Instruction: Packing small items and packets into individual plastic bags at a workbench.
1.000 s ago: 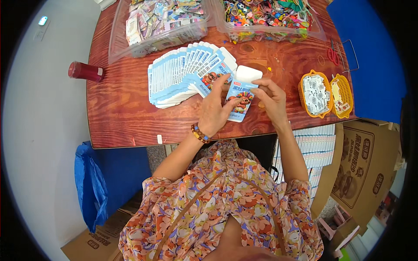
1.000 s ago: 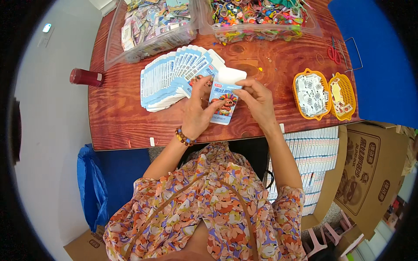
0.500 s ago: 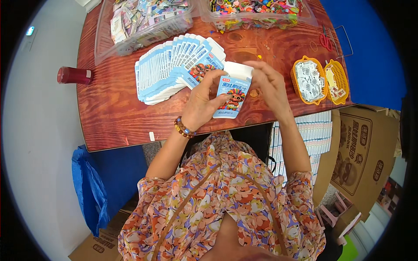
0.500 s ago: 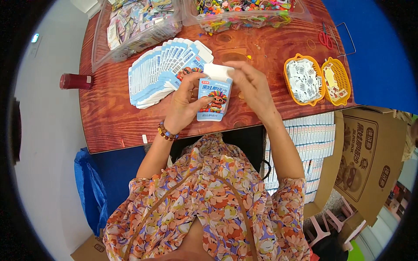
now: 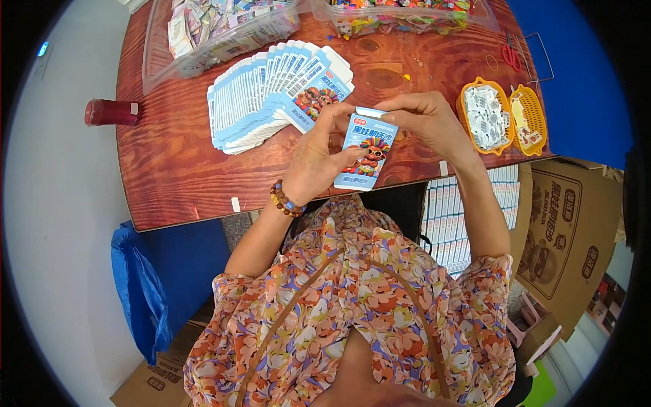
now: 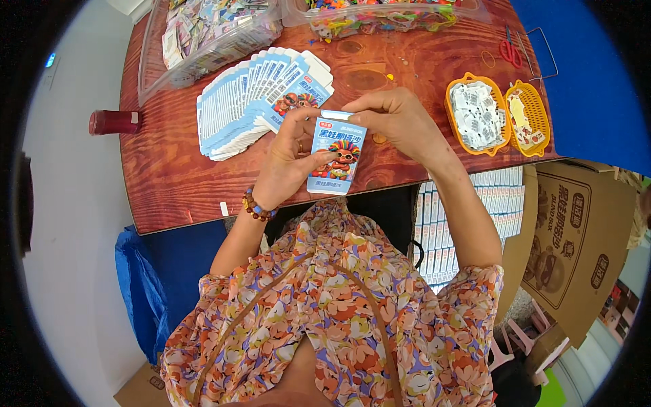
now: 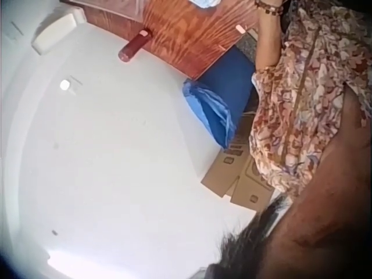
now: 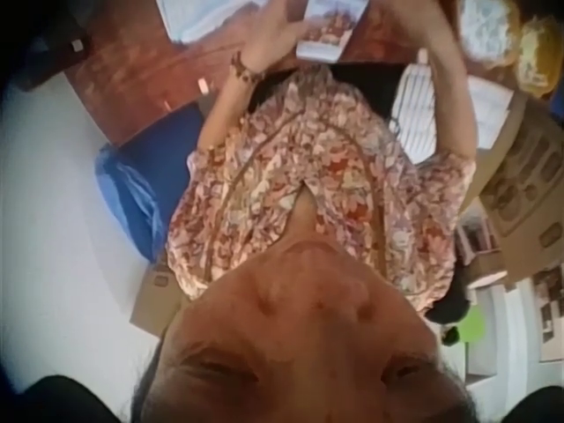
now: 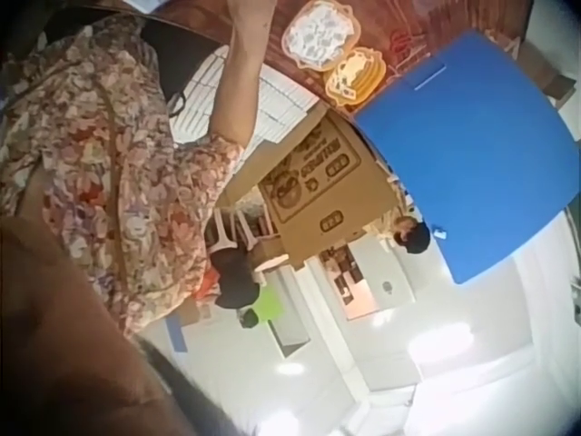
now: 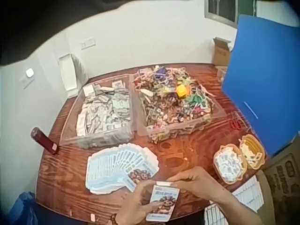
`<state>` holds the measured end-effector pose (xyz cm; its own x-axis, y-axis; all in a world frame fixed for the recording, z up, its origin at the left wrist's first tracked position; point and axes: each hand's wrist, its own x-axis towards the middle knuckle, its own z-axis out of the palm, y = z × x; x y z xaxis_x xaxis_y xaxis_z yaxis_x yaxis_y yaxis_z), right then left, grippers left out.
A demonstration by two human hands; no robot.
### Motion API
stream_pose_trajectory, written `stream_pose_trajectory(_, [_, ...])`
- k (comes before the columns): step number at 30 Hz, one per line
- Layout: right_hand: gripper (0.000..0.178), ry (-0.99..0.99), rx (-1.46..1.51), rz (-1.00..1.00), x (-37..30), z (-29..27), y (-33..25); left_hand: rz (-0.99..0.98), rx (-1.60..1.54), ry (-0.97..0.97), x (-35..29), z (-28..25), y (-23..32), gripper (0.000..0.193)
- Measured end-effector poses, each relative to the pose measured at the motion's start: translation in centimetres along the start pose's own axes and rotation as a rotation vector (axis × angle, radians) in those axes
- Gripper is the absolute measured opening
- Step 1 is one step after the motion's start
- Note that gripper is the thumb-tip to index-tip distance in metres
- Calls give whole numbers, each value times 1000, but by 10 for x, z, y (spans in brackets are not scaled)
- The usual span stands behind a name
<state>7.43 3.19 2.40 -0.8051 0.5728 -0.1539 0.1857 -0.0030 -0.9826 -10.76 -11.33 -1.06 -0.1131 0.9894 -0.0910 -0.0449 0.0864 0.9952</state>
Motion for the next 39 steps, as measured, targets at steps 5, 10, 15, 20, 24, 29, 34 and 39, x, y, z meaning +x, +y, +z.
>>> stream_pose_trajectory(5, [20,67,-203,18,-7,7,-6,32,7,17,1,3,-8,62])
stream_pose_trajectory(10, [22,49,-380,-149,-18,16,-18,43,-1,61,0,5,-9,67])
stream_pose_trajectory(15, [33,177,-670,-360,-30,25,1,174,62,-28,4,5,-13,64])
stream_pose_trajectory(20, [35,129,-503,-330,-30,22,22,40,-43,-87,2,-2,-10,53])
stream_pose_trajectory(24, [35,182,-311,-290,-27,23,29,16,-80,-76,2,-2,-7,51])
stream_pose_trajectory(29, [34,154,-356,-367,-27,21,34,-17,-125,-87,-2,-1,-13,46])
stream_pose_trajectory(34, [29,72,-71,-242,-22,20,33,-53,-240,-93,-8,-4,-12,45])
stream_pose_trajectory(39, [31,83,-112,-114,-31,21,30,-45,-233,-72,-8,-6,-5,43])
